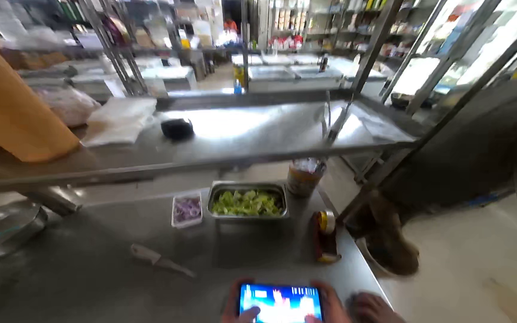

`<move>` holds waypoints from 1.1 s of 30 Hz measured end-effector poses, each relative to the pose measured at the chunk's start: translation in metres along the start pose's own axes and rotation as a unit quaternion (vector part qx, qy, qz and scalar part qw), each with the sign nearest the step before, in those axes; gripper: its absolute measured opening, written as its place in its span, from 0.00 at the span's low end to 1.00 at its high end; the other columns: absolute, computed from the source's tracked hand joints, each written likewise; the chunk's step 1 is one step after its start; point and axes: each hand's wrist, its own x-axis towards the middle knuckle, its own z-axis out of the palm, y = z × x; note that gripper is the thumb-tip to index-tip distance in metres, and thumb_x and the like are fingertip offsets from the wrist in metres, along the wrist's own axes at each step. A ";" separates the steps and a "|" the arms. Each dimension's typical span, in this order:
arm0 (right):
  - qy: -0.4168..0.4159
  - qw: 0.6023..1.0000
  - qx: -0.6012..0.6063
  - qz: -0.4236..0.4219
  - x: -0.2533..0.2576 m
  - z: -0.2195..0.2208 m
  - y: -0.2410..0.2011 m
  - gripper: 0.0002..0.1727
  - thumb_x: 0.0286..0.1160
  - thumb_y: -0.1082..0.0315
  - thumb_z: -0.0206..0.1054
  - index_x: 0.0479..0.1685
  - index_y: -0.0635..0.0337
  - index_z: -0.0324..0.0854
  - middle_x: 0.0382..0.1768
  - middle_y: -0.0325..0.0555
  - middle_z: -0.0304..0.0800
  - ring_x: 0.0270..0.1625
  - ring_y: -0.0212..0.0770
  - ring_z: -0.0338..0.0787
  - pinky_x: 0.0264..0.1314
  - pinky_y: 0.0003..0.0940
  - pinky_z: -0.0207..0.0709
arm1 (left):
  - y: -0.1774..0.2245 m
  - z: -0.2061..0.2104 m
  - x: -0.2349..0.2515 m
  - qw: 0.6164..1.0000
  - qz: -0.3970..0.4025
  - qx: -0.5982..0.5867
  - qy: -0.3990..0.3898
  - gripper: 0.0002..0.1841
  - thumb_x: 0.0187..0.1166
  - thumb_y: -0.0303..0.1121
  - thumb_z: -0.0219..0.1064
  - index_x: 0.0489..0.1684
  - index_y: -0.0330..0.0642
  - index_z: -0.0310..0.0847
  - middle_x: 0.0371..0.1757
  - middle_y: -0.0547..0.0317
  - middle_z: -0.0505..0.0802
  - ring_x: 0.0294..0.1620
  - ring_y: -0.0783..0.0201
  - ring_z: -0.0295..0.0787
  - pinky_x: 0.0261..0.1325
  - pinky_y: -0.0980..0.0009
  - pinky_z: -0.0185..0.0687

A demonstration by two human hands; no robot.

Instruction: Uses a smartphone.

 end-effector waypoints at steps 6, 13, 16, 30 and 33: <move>0.028 0.986 0.087 -0.140 0.007 -0.001 0.014 0.38 0.66 0.58 0.76 0.80 0.48 0.67 0.56 0.49 0.89 0.32 0.43 0.93 0.18 0.34 0.86 | 0.037 0.006 -0.004 0.998 0.000 -0.046 -0.037 0.31 0.76 0.28 0.63 0.82 0.53 0.65 0.60 0.43 0.89 0.44 0.47 0.95 0.35 0.56 0.95; -0.006 0.985 0.065 -0.162 -0.014 0.003 -0.013 0.42 0.66 0.61 0.75 0.85 0.37 0.62 0.61 0.44 0.86 0.30 0.39 0.90 0.19 0.31 0.86 | 0.057 0.010 -0.019 0.994 0.024 0.101 -0.022 0.48 0.64 0.29 0.79 0.87 0.71 0.57 0.63 0.54 0.89 0.42 0.51 0.95 0.33 0.57 0.96; -0.008 0.985 0.050 -0.163 -0.023 0.005 -0.014 0.44 0.66 0.61 0.75 0.87 0.37 0.60 0.64 0.44 0.84 0.33 0.38 0.90 0.21 0.32 0.86 | 0.063 0.014 -0.022 0.988 0.009 0.155 -0.002 0.55 0.57 0.31 0.83 0.90 0.72 0.52 0.62 0.58 0.90 0.40 0.56 0.95 0.35 0.59 0.96; 0.049 0.989 0.040 -0.132 -0.027 0.014 -0.003 0.36 0.69 0.74 0.63 0.82 0.38 0.64 0.59 0.45 0.85 0.26 0.40 0.88 0.15 0.30 0.83 | 0.050 0.013 -0.033 0.996 0.035 0.085 -0.012 0.37 0.71 0.27 0.70 0.83 0.63 0.63 0.62 0.53 0.89 0.35 0.53 0.94 0.24 0.63 0.93; 0.061 0.989 0.025 -0.134 -0.024 0.015 -0.003 0.33 0.73 0.71 0.63 0.80 0.38 0.65 0.56 0.44 0.87 0.23 0.38 0.87 0.13 0.28 0.81 | 0.050 0.015 -0.033 0.996 0.041 0.082 -0.004 0.35 0.72 0.28 0.69 0.82 0.62 0.64 0.61 0.54 0.89 0.37 0.54 0.95 0.26 0.63 0.94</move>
